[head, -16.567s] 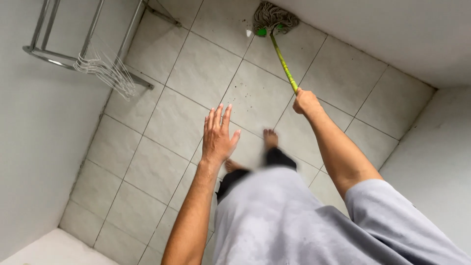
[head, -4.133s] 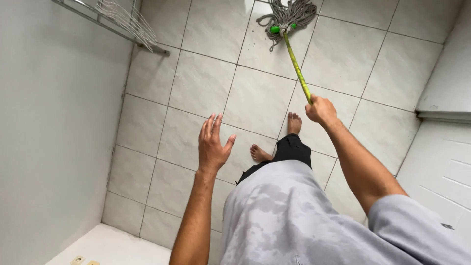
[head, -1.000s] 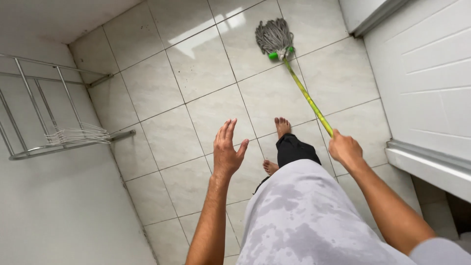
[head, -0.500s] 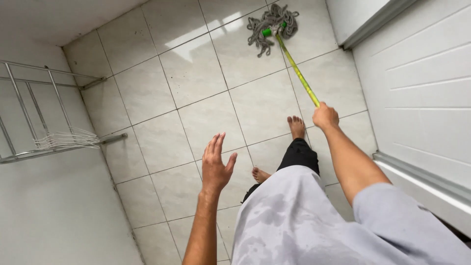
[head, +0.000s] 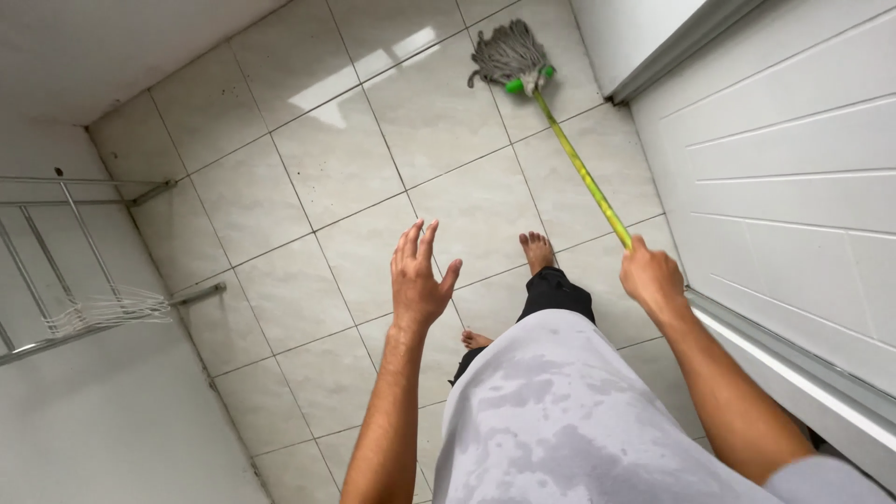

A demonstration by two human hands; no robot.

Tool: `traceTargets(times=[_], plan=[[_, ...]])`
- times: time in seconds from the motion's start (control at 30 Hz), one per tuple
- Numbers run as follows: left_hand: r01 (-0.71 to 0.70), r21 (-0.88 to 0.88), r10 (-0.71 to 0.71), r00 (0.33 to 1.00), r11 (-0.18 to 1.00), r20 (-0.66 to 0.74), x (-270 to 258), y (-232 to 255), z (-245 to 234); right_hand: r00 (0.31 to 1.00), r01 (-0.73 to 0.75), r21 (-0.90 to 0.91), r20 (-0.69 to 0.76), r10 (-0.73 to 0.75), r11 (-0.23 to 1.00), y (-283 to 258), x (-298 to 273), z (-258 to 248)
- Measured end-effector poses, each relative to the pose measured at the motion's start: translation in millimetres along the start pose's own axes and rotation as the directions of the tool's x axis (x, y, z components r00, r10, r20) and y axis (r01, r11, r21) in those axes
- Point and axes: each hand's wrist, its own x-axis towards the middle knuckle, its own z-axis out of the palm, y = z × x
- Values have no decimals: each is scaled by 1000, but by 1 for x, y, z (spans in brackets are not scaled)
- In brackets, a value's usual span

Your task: Preparing a mop with detergent and cleaning a flight of stairs and a tiled floor area.

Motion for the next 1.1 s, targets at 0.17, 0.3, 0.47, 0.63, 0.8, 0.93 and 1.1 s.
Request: traceTargets(times=[0.17, 0.3, 0.47, 0.63, 0.8, 0.93, 1.1], plan=[[-80, -14, 80, 996, 997, 49, 40, 37, 12, 993, -67, 29, 95, 64, 997, 49, -30, 46], [-27, -21, 28, 997, 999, 70, 49, 62, 6, 995, -41, 119, 92, 31, 992, 20, 10, 27], [70, -10, -69, 996, 998, 64, 42, 69, 10, 994, 99, 78, -52, -95, 992, -6, 210, -18], [134, 24, -135, 989, 991, 61, 20, 66, 14, 979, 166, 37, -124, -160, 985, -34, 301, -82], [192, 14, -193, 980, 981, 50, 10, 48, 32, 970, 244, -51, -5, -245, 968, -12, 230, -56], [190, -39, -188, 981, 981, 53, 18, 46, 42, 970, 181, -105, 182, -160, 978, 54, 87, -40], [-30, -8, 29, 994, 1000, -105, 30, 39, 20, 916, 112, -540, 381, 123, 834, 122, -1, -81]])
